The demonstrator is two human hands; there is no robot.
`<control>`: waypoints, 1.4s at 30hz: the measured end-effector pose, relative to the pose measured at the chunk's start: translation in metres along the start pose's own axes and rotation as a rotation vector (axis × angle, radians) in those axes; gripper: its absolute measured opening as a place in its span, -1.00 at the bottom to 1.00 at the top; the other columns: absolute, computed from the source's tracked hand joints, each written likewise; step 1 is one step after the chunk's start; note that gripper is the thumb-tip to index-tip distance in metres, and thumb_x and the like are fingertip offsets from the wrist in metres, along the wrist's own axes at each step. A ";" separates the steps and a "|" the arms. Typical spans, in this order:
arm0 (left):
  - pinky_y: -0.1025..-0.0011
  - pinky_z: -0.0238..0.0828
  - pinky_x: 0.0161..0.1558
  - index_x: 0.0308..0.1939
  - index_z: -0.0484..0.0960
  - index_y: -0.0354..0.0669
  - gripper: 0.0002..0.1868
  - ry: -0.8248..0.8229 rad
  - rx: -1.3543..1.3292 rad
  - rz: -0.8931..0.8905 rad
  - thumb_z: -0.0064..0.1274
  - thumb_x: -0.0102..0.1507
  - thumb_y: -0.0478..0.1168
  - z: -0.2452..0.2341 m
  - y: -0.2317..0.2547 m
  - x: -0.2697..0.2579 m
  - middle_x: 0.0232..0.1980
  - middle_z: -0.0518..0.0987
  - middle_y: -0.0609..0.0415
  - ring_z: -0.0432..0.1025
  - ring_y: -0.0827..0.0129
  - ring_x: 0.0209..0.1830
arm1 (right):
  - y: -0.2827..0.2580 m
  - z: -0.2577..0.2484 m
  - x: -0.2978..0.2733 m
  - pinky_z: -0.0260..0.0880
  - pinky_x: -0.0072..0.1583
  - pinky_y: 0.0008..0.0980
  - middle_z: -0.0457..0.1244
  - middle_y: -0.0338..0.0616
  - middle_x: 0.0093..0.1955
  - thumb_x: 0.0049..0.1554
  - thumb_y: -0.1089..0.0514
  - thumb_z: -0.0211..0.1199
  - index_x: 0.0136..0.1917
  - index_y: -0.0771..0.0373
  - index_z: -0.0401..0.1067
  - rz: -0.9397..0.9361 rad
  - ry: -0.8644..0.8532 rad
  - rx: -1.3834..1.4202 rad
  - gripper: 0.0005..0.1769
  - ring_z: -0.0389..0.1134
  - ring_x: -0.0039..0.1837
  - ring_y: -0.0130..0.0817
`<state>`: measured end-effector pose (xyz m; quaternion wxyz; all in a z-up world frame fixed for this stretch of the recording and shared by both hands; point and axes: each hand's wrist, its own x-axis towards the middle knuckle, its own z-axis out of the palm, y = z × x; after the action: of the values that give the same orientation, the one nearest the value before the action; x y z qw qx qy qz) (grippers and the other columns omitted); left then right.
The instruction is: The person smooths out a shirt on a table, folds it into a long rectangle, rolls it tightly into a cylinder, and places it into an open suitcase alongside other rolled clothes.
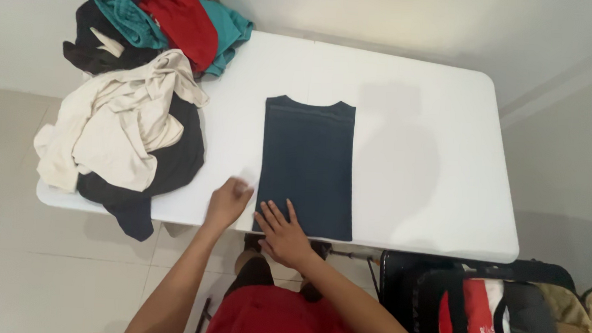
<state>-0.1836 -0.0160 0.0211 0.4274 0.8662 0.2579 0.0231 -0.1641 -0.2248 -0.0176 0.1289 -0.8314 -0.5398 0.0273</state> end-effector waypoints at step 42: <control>0.18 0.41 0.11 0.12 0.58 -0.27 -0.67 -0.209 0.195 0.954 0.07 0.34 -0.18 0.087 0.020 -0.036 0.00 0.60 -0.10 0.48 0.06 0.01 | 0.070 -0.022 -0.077 0.26 0.16 -0.12 0.33 -0.06 0.05 0.19 0.07 0.30 0.10 0.33 0.47 0.027 0.437 -0.128 -0.69 0.30 0.08 -0.10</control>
<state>-0.1833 -0.1064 -0.0126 0.3098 0.9212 -0.2105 0.1051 -0.1296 -0.3256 -0.0210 0.1895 -0.8312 -0.4884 -0.1862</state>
